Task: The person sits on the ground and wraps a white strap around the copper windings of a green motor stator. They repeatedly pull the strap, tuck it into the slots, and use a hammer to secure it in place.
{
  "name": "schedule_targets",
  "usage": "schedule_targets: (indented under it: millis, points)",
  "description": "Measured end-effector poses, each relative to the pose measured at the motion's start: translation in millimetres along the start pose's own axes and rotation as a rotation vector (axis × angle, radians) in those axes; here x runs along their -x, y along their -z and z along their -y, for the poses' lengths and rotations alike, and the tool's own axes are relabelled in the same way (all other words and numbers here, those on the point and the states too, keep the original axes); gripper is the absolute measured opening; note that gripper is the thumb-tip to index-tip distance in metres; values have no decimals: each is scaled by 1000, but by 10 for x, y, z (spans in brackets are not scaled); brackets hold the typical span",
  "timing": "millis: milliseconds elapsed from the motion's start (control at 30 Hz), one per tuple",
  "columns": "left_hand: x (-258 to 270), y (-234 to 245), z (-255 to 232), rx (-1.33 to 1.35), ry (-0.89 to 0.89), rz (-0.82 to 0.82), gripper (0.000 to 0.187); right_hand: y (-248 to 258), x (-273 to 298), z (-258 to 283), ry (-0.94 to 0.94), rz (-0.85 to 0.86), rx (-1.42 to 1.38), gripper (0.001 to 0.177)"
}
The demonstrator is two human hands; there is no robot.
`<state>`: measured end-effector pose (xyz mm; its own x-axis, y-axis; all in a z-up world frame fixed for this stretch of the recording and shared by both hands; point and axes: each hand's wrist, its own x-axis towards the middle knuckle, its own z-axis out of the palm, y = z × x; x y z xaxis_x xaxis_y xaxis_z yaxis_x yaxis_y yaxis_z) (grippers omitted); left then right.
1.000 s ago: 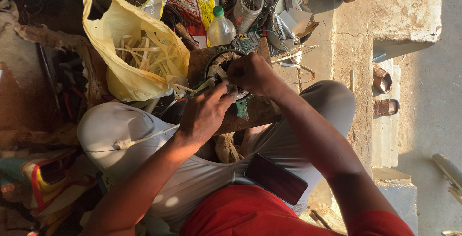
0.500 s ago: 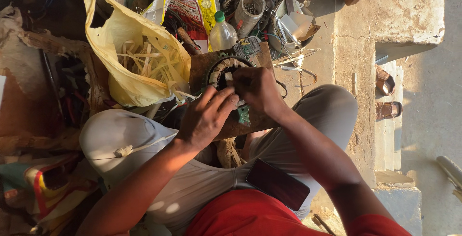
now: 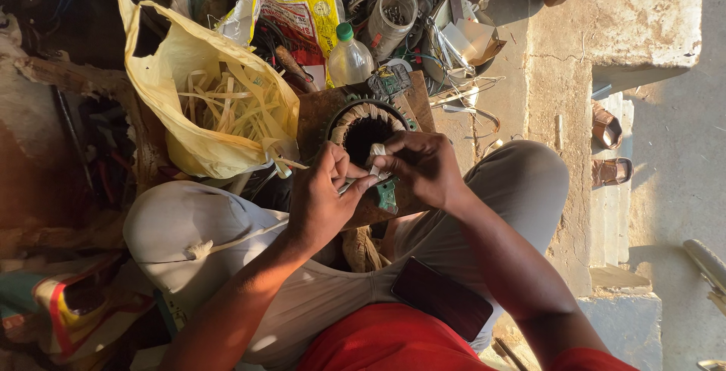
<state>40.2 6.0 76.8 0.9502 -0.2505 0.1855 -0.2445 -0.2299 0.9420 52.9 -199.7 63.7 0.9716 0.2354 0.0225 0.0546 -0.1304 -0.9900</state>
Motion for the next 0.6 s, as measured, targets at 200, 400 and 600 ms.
schedule_targets:
  millis: [200,400,600]
  points:
    - [-122,-41,-134,-420,-116,5,30,-108,-191,173,217,-101,481,10]
    - [-109,47,-189,-705,-358,175,14,-117,-322,146,307,29,640,9]
    - [-227,42,-61,-890,-304,500,24,-115,-432,76,312,26,619,4]
